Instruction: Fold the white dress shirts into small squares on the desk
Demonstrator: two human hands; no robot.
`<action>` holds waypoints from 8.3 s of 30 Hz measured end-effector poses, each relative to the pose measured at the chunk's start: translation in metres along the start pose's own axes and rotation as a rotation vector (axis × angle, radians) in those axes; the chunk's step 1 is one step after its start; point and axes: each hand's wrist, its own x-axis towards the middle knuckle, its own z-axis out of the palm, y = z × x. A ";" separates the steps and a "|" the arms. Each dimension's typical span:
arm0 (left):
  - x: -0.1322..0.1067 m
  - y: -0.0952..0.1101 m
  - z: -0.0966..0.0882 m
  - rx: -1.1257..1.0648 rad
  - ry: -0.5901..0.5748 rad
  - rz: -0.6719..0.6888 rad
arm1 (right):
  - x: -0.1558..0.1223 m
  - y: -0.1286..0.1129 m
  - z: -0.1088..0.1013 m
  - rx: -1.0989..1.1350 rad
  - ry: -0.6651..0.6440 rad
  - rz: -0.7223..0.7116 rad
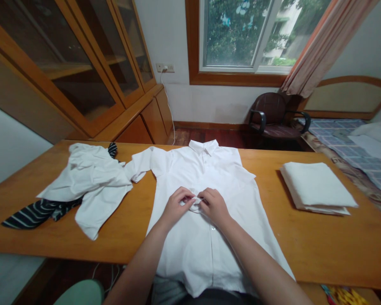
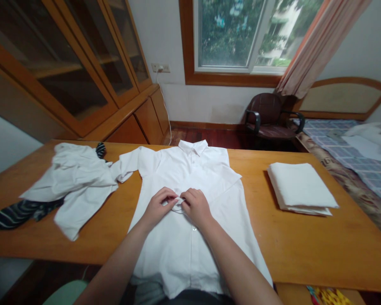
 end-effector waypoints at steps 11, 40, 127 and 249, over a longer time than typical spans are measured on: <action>-0.001 0.002 0.000 0.047 0.020 0.034 | 0.001 -0.001 -0.001 0.027 -0.001 0.017; -0.003 -0.006 0.003 0.093 0.076 0.071 | 0.001 0.000 0.000 0.077 0.009 0.063; -0.006 -0.007 0.003 0.152 0.079 0.184 | 0.008 -0.003 -0.008 0.395 -0.115 0.192; -0.013 0.014 -0.008 -0.252 0.060 -0.302 | 0.005 -0.004 -0.012 0.308 0.062 0.195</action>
